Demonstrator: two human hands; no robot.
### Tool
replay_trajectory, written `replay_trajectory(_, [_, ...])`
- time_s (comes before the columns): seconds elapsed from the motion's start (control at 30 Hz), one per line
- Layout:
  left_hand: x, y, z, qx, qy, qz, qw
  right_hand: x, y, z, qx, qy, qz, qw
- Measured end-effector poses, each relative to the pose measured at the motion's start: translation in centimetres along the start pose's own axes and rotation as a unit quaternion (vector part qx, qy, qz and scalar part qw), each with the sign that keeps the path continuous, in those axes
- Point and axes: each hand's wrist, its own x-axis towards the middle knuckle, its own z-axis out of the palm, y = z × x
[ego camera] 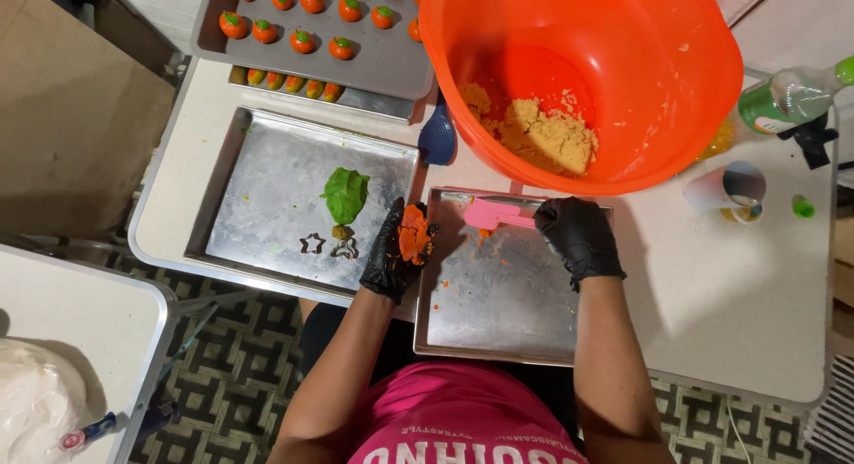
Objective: Decorating small orange dough balls with green dough accents to resemble carrots or pumpkins using a small brush-like tool and a spatula.
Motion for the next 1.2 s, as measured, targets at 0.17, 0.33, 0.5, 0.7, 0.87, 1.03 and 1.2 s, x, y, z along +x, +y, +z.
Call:
replay_trajectory(0.17, [1.3, 0.6, -4.0, -0.027, 0.013, 0.0, 1.0, 1.4, -2.1, 2.1, -0.037, -0.003, -0.048, 0.998])
replay_trajectory(0.33, [0.8, 0.8, -3.8, 0.002, 0.019, 0.003, 1.0, 1.6, -4.7, 1.1, -0.028, -0.012, -0.061, 0.998])
replay_trajectory(0.5, [-1.0, 1.1, -0.5, 0.026, 0.025, 0.0, 0.999, 1.2, -6.8, 1.1, -0.049, -0.015, -0.077, 0.996])
replay_trajectory(0.7, [-1.7, 1.3, 0.5, 0.055, 0.021, -0.03, 0.998, 0.6, -5.3, 4.1, -0.015, 0.024, -0.076, 0.997])
replay_trajectory(0.87, [0.3, 0.8, -2.9, 0.003, 0.035, -0.018, 0.999, 0.6, -3.2, 7.9, -0.125, 0.11, -0.122, 0.978])
replay_trajectory(1.03, [-0.4, 1.5, -2.4, -0.022, 0.028, -0.041, 0.999, -0.8, -1.0, 6.7, -0.115, 0.184, -0.141, 0.966])
replay_trajectory(1.2, [-0.9, 2.1, -2.0, 0.011, -0.017, -0.084, 0.996, -3.2, 0.9, 4.6, -0.205, 0.203, -0.159, 0.944])
